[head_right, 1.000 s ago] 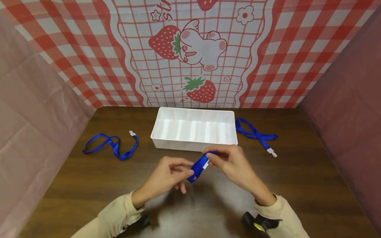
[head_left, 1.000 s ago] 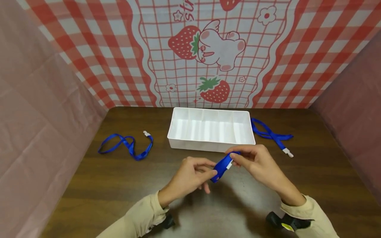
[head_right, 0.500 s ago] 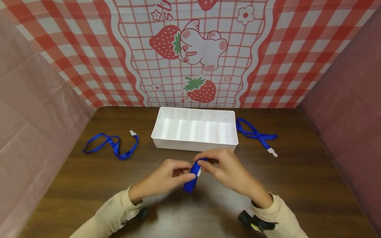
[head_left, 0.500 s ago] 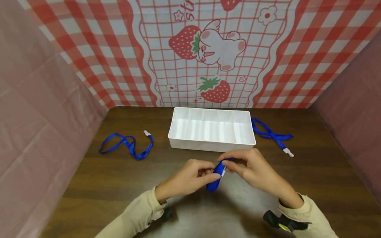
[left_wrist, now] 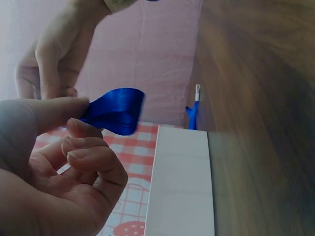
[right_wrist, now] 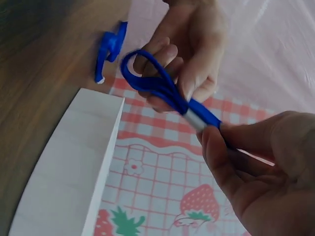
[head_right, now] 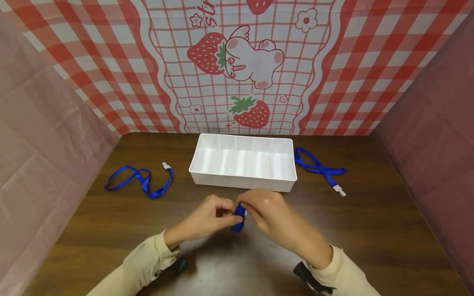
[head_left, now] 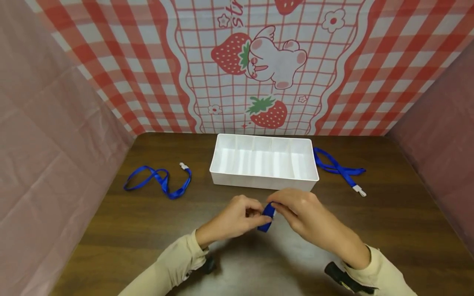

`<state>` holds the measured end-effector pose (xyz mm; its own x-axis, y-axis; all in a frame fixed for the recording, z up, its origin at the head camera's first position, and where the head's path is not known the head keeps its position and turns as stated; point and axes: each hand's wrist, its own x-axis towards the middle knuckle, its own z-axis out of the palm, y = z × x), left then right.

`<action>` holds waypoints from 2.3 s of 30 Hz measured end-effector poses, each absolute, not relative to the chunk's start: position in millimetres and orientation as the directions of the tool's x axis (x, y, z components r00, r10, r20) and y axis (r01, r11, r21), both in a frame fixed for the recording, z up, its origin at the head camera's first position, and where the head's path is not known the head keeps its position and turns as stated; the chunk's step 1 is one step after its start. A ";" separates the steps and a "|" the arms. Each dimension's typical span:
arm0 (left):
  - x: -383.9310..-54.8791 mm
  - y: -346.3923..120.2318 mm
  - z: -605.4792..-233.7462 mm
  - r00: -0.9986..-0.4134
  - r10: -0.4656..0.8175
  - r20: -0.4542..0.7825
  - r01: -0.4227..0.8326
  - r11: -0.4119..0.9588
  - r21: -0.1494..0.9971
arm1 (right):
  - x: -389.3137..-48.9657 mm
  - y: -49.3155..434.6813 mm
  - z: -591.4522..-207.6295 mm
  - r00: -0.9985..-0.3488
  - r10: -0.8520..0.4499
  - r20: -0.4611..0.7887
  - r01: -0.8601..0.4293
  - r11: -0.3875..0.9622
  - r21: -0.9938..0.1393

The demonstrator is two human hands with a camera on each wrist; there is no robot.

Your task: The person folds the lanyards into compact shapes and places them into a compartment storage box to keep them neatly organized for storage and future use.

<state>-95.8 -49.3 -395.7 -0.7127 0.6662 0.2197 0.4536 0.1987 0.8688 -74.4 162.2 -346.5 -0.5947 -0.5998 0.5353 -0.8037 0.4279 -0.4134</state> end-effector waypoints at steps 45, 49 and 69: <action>-86.0 -50.5 -383.3 -0.817 0.569 -0.094 -0.148 -0.049 0.988 | -53.4 139.0 -390.2 -0.177 -0.321 0.930 -0.915 0.402 -0.035; -88.8 -60.8 -375.9 -0.798 0.603 -0.019 0.001 0.032 0.999 | -49.9 145.9 -392.7 -0.486 -0.149 0.861 -0.861 0.251 -0.442; -76.2 -38.9 -387.7 -0.595 0.509 0.622 0.690 -0.074 0.720 | -52.9 173.3 -387.2 -0.939 -0.309 0.149 -0.085 -0.213 -0.973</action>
<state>-76.2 -38.9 -387.7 -0.5948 0.5095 0.6218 0.6897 -0.0739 0.7203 -52.9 173.3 -387.2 -0.9394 -0.3086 0.1491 -0.0846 -0.2130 -0.9734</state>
